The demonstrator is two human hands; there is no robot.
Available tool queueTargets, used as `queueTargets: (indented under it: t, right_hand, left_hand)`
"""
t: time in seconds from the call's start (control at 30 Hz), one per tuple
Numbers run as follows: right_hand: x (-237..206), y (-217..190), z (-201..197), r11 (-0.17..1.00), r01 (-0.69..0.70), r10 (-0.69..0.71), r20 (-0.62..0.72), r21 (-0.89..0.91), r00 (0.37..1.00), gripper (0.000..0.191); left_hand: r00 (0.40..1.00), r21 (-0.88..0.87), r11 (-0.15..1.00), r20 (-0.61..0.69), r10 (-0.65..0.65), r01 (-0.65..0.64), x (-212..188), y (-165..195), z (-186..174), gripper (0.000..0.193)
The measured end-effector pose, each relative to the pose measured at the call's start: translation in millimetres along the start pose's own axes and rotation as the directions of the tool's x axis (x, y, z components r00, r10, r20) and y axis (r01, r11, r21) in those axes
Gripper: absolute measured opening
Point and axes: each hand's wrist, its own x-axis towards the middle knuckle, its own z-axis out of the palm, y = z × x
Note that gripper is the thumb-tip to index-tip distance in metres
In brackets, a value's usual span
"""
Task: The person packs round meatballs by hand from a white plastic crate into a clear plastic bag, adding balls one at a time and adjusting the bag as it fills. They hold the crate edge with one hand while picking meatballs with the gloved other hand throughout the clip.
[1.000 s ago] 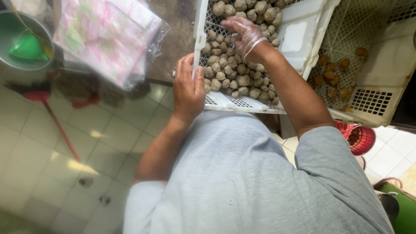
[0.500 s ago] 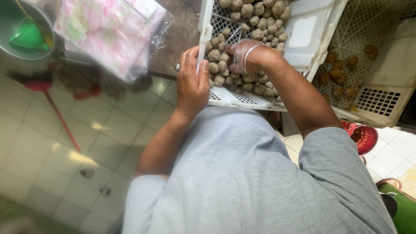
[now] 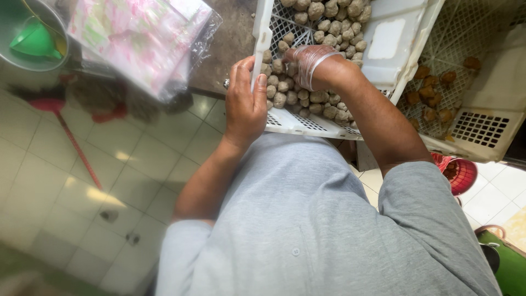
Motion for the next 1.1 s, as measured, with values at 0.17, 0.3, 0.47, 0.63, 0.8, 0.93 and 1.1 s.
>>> queueTargets:
  t: [0.17,0.3,0.47,0.63,0.8,0.93,1.1]
  right_hand:
    - [6.5,1.1,4.8,0.993,-0.001,0.000,0.014,0.120,1.000,0.054]
    - [15.6,-16.7,14.1,0.932,0.277,-0.215,-0.256,0.235,0.943,0.043]
    - [18.4,-22.2,14.4,0.947,0.276,-0.230,-0.251,0.166,0.940,0.037]
    - [11.4,-26.8,12.8,0.923,0.345,-0.283,-0.308,0.169,0.908,0.036]
    - [18.3,-43.3,7.9,0.928,0.350,-0.312,-0.247,0.125,0.917,0.035]
    - [20.8,-48.1,-3.5,0.961,0.246,-0.233,-0.114,0.124,0.966,0.018]
    - [22.1,-54.2,-2.0,0.969,0.154,-0.149,-0.040,0.192,0.988,0.017]
  left_hand:
    - [1.000,-0.005,1.000,-0.006,0.002,-0.002,-0.7,-0.8,-0.9,0.031]
    - [1.000,0.007,1.000,-0.011,0.013,-0.013,0.7,1.4,0.2,0.031]
    - [0.999,0.018,0.999,0.008,0.043,-0.043,1.1,9.3,2.2,0.030]
    - [0.999,0.039,0.999,0.016,0.027,-0.028,0.9,12.9,1.3,0.030]
    - [0.999,0.034,0.999,0.023,0.025,-0.026,1.1,14.3,1.2,0.029]
    - [0.999,0.041,0.999,0.022,0.025,-0.026,1.2,15.0,2.1,0.030]
    - [0.999,0.038,0.999,0.015,0.033,-0.033,1.3,12.3,2.4,0.030]
